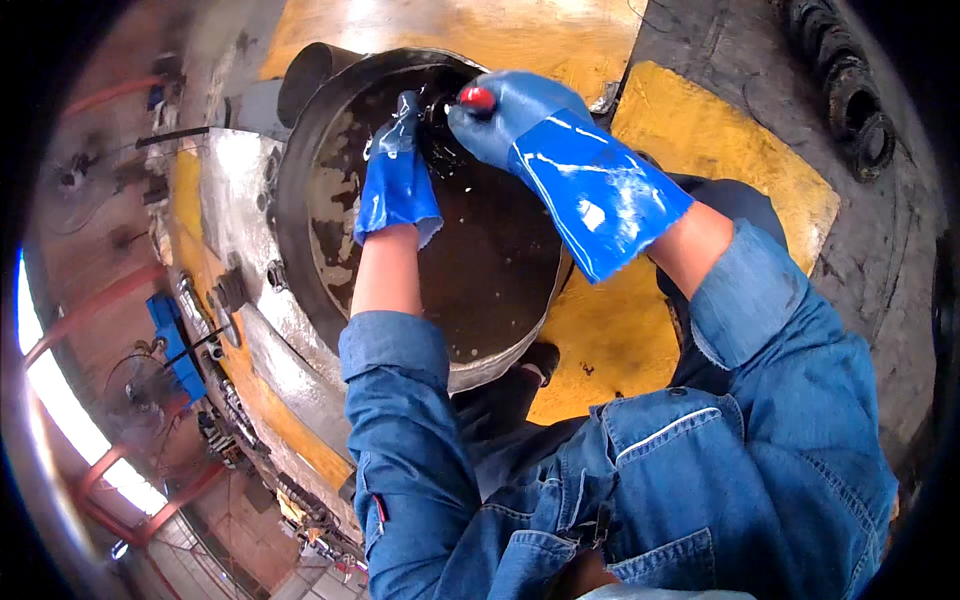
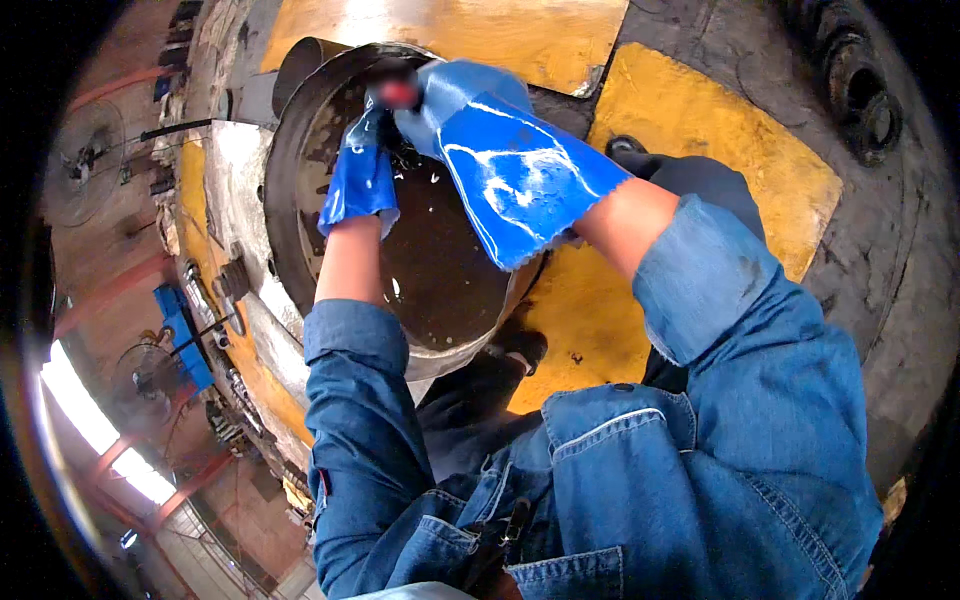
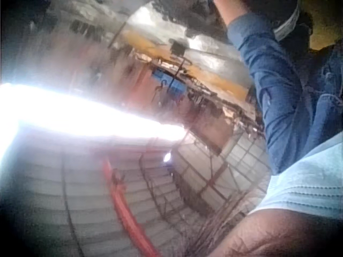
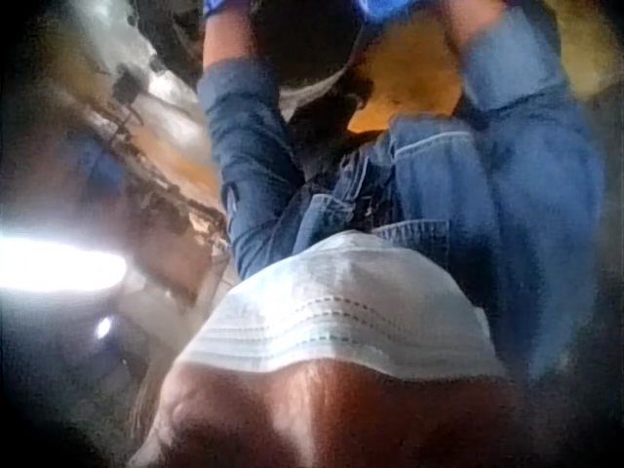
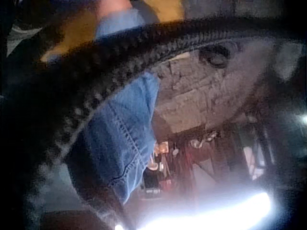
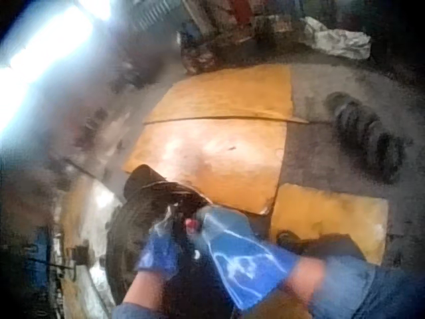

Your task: The person sits on the floor and repeatedly scrubs small metal rings with a red-handled brush in a basin of dark liquid. They dip the rings into the liquid, scrub them, and place them on a nearby metal sheet.

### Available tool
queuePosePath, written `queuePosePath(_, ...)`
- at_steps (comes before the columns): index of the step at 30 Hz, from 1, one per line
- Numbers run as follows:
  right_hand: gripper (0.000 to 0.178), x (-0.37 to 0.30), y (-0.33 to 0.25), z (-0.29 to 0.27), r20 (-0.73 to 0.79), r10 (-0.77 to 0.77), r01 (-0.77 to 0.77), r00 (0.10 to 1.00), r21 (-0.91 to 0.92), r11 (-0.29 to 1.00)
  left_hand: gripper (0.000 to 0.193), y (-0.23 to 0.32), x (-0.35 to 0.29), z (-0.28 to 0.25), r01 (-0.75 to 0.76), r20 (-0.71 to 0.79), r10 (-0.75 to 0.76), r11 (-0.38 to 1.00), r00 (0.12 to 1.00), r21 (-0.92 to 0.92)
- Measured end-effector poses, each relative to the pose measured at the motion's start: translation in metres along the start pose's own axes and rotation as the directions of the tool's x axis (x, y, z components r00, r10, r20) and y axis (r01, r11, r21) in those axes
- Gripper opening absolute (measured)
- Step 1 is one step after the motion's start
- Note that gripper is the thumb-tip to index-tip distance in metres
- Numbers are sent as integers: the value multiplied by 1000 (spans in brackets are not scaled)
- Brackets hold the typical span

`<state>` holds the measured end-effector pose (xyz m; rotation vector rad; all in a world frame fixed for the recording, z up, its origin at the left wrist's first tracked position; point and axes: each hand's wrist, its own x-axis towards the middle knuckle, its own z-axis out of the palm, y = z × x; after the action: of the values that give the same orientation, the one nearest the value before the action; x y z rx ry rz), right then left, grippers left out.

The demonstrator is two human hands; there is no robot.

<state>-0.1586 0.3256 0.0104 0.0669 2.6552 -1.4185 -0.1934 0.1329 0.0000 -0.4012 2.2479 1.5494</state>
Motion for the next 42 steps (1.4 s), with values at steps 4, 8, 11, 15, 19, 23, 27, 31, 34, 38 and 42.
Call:
queuePosePath(4,30,-13,26,38,-27,-299,287,954,-204,936,53,-7,-23,-34,106,-142,-91,990,986,98)
queuePosePath(8,23,-21,29,66,355,-242,399,903,-484,779,49,-7,-82,-58,-163,-79,172,980,982,112)
queuePosePath(11,31,-22,34,115,530,-243,542,813,-532,651,52,-43,-133,-90,-71,-229,137,959,964,275)
queuePosePath(15,48,-32,1,103,441,-165,112,882,144,983,62,-131,-195,-114,-148,-162,394,648,905,747)
queuePosePath(19,42,-46,-9,108,505,-293,-114,812,630,768,50,-148,-197,-91,-180,-381,210,977,901,115)
queuePosePath(23,40,-56,-23,141,664,-452,-57,596,595,801,58,-154,-193,-93,-31,-255,-109,872,961,-489)
queuePosePath(27,40,-39,-14,161,591,-219,4,776,343,939,61,-142,-189,-85,26,-219,-164,851,962,-525)
queuePosePath(31,35,-30,-4,167,492,119,-211,863,136,968,62,-135,-199,-84,-79,-363,-61,930,930,-360)
queuePosePath(34,39,-37,-2,161,484,128,-239,866,176,955,69,-156,-195,-92,-84,-421,-38,960,906,-269)
queuePosePath(38,50,-89,-47,136,503,-180,-227,845,643,732,73,-190,-183,-112,-71,-384,-56,949,922,-307)
queuePosePath(42,34,-96,-63,150,634,-23,-293,773,390,873,72,-160,-183,-102,117,-342,-256,918,904,-379)
